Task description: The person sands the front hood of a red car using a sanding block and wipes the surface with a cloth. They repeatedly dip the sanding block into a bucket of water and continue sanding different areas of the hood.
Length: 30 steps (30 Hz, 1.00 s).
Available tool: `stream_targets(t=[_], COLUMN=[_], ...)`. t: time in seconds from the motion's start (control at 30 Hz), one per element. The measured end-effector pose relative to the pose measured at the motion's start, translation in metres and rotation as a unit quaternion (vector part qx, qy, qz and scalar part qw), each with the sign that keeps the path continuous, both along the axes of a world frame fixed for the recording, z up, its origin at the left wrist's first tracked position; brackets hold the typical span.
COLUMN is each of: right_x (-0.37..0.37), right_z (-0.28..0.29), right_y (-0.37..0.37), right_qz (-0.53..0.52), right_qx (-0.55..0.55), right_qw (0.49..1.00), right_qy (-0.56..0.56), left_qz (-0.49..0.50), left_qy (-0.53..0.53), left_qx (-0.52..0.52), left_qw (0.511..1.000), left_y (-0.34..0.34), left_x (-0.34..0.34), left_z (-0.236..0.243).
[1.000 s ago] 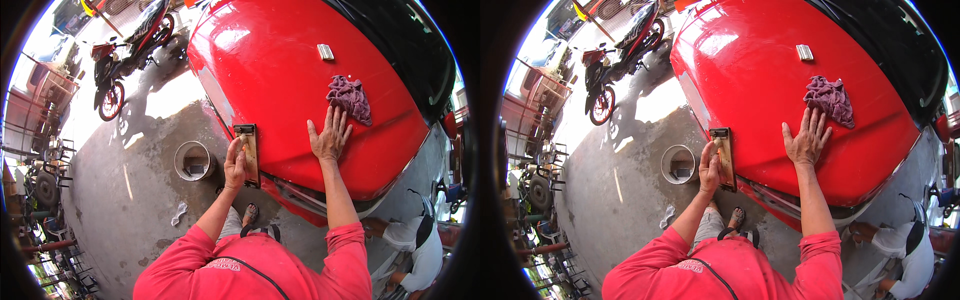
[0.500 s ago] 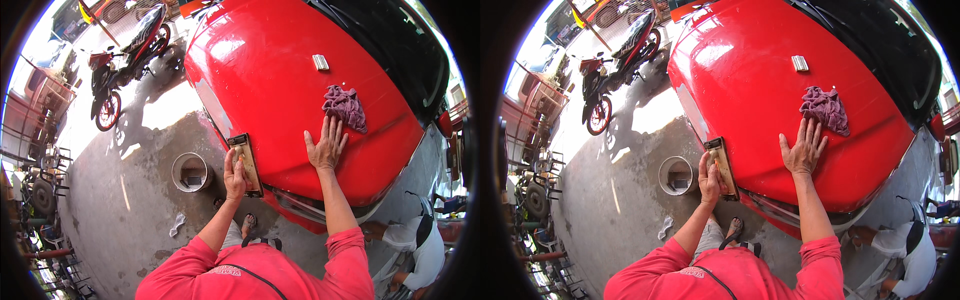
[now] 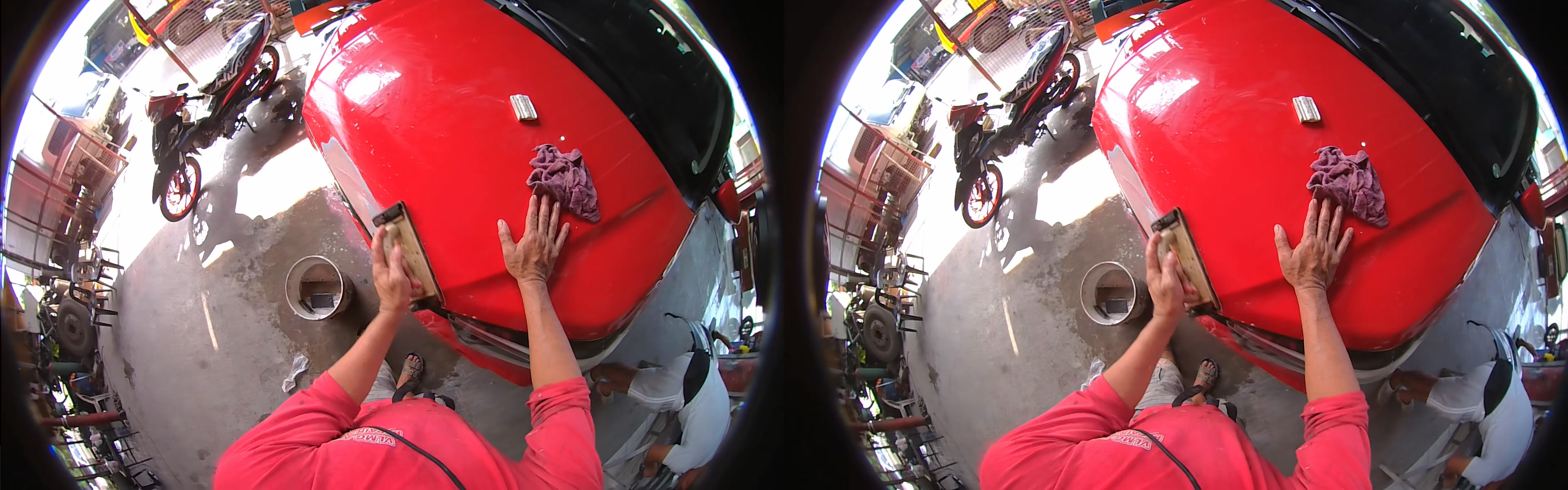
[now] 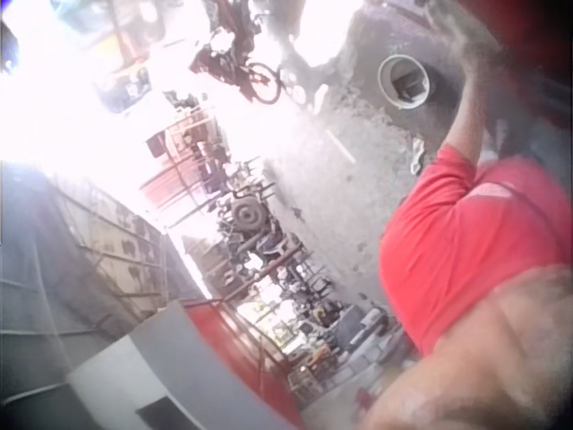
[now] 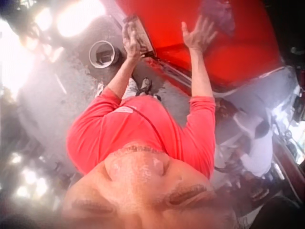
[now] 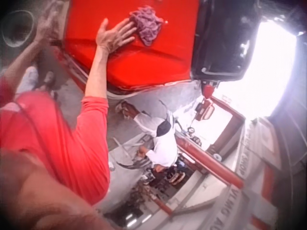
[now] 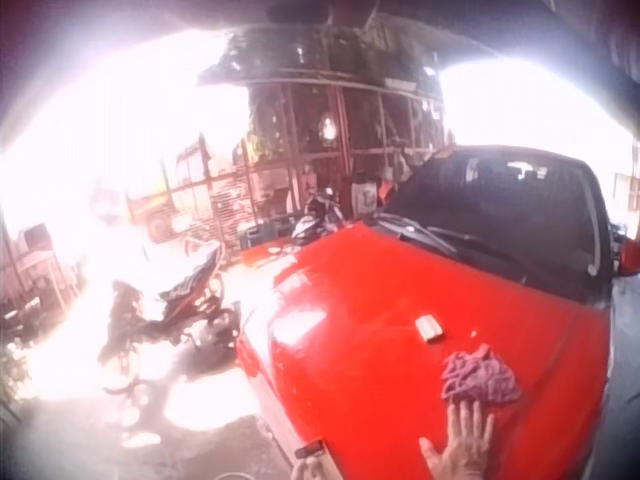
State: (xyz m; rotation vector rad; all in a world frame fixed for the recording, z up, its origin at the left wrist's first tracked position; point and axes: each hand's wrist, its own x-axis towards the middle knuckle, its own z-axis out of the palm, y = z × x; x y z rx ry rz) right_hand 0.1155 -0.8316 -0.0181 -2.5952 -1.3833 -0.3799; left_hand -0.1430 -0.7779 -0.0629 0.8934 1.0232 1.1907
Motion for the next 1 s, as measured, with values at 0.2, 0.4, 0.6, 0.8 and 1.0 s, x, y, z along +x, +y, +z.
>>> stream_targets(t=[0.2,0.4,0.6,0.8,1.0], right_x=[-0.005,-0.01,-0.005,-0.011,-0.004], right_z=[0.006,0.005,-0.004,-0.008,-0.008], right_y=[0.0,0.009,-0.001,0.006,0.01], right_qz=[0.007,0.013,-0.023,-0.117,-0.196], right_qx=[0.012,0.0,-0.01,-0.033,-0.076], right_qw=[1.0,1.0,0.999,0.992,0.978], right_qy=[-0.002,0.001,-0.027,-0.032,-0.01], left_qz=[0.016,0.093,-0.089,0.002,0.036], left_qy=[0.042,0.025,0.116,0.093,0.073], left_qx=[0.052,0.023,0.164,0.047,0.048], left_qw=[0.998,0.995,0.976,0.995,0.996], left_y=[0.151,0.274,0.093,0.35,0.367], left_x=[-0.039,-0.061,-0.021,-0.078,-0.07], left_z=[-0.007,-0.017,-0.012,0.009,-0.012])
